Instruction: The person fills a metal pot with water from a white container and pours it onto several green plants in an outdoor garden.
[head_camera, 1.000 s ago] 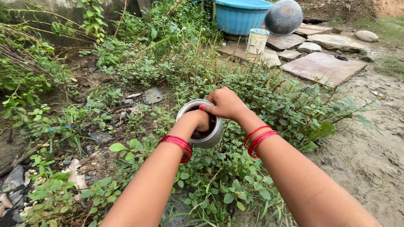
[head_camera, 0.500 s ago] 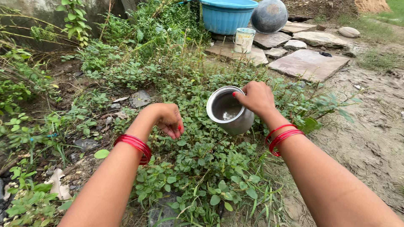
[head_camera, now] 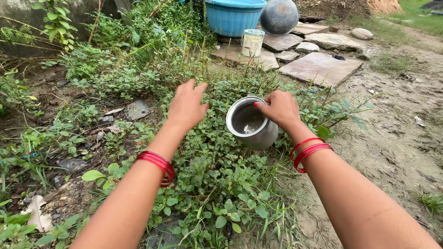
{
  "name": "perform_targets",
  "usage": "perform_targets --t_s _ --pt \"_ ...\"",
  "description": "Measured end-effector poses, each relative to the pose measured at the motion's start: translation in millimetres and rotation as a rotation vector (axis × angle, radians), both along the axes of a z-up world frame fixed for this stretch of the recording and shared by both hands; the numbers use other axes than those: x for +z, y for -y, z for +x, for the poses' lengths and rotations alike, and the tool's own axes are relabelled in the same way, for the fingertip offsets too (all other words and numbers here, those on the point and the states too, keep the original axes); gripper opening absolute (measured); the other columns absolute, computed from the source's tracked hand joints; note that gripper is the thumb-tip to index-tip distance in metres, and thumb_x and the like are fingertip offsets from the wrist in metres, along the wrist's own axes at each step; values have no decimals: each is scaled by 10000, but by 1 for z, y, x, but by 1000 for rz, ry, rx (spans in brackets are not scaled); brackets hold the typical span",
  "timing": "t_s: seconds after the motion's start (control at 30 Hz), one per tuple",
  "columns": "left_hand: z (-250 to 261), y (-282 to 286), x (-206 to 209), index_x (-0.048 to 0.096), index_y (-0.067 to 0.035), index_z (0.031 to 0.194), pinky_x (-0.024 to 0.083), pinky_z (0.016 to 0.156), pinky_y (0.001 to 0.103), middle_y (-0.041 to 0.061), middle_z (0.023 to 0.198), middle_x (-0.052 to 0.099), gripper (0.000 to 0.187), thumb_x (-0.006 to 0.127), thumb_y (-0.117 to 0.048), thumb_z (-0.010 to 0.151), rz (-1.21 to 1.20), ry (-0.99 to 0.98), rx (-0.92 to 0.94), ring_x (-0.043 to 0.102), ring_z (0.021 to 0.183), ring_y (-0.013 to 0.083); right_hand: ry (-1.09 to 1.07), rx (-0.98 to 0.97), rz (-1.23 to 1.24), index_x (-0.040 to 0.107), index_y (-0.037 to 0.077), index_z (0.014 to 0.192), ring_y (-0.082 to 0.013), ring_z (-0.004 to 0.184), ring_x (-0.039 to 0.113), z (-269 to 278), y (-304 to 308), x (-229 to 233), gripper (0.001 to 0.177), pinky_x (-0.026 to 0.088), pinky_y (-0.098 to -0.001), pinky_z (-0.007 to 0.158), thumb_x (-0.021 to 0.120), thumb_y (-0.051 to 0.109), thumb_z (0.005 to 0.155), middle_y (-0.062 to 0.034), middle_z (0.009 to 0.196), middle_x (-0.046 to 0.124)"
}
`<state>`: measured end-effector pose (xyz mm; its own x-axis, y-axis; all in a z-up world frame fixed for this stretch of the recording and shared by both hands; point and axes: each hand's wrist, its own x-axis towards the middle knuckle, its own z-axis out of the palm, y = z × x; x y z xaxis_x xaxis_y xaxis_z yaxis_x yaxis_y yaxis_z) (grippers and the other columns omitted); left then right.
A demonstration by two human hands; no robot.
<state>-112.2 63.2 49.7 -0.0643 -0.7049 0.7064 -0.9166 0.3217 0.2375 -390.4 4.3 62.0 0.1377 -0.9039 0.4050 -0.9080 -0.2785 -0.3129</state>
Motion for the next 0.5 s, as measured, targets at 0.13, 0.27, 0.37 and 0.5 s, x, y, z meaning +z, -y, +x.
perform_targets --t_s 0.13,0.27,0.37,0.5 --pt "-55 15 7 793 -124 1087 576 954 385 149 1105 776 229 677 -104 890 426 -89 -216 749 1002 286 -57 147 24 805 87 825 -341 657 701 1 2 5 376 562 -472 692 748 459 806 -187 678 698" --pt "-86 45 -27 804 -98 1001 575 907 417 172 1043 763 250 688 -44 786 476 158 -214 727 974 323 -145 309 -56 807 103 806 -346 632 689 10 4 5 327 562 -464 674 733 421 809 -179 664 688" --pt "-99 60 -58 757 -49 1057 572 886 450 209 1094 726 273 699 -55 790 508 256 -168 706 1011 355 -126 388 -81 804 95 800 -336 637 699 15 0 3 323 566 -452 672 741 412 794 -170 678 702" --pt "-102 51 -55 769 -52 1028 579 824 472 209 1066 736 240 690 -18 804 346 205 -168 715 975 368 -99 357 -39 809 94 824 -322 633 717 9 0 5 314 583 -426 694 738 399 796 -171 680 711"
